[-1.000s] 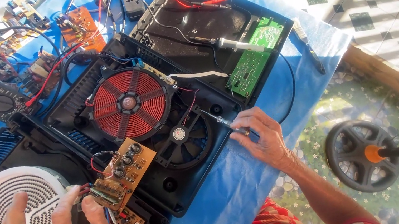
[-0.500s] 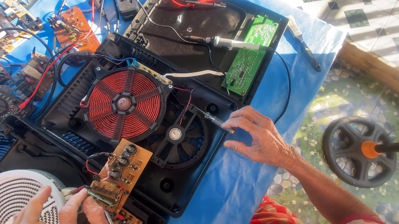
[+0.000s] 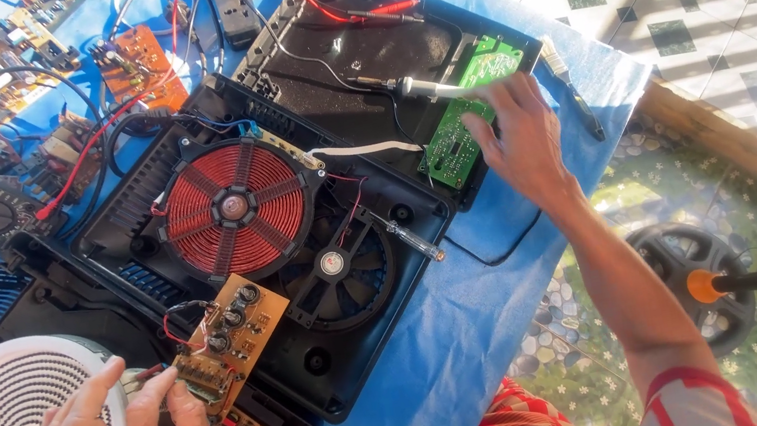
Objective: The person works on a disassembled electronic device, using a screwdriver to adjust components on a circuit board and a soldering iron to work on connections. The person handles the circuit board and various tools while working on the device.
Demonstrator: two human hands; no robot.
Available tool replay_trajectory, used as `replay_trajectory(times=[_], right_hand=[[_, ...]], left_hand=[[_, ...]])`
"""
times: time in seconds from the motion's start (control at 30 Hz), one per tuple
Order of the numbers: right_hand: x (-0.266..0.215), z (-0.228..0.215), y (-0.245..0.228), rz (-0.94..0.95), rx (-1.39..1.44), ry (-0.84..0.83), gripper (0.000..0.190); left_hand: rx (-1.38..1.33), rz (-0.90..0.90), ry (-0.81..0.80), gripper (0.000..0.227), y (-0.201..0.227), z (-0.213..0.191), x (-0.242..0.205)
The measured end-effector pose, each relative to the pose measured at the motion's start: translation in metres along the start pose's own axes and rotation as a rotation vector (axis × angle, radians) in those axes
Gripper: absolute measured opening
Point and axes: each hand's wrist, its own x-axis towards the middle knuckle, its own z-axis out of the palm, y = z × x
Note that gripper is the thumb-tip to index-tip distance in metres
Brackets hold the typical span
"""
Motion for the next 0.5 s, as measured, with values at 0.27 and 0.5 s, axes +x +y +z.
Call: replay_trajectory(times=[0.27, 0.5], right_hand=[[0.033, 0.085, 0.058, -0.062, -0.178, -0.089, 0.009], [0.038, 0.042, 0.042, -0.045, -0.23, 0.003, 0.014]], left_hand=[[0.038, 0.0, 0.018, 0.017, -0.004, 0.006, -0.002], [0.038, -0.018, 0.008, 0.014, -0.003, 0.007, -0.001]])
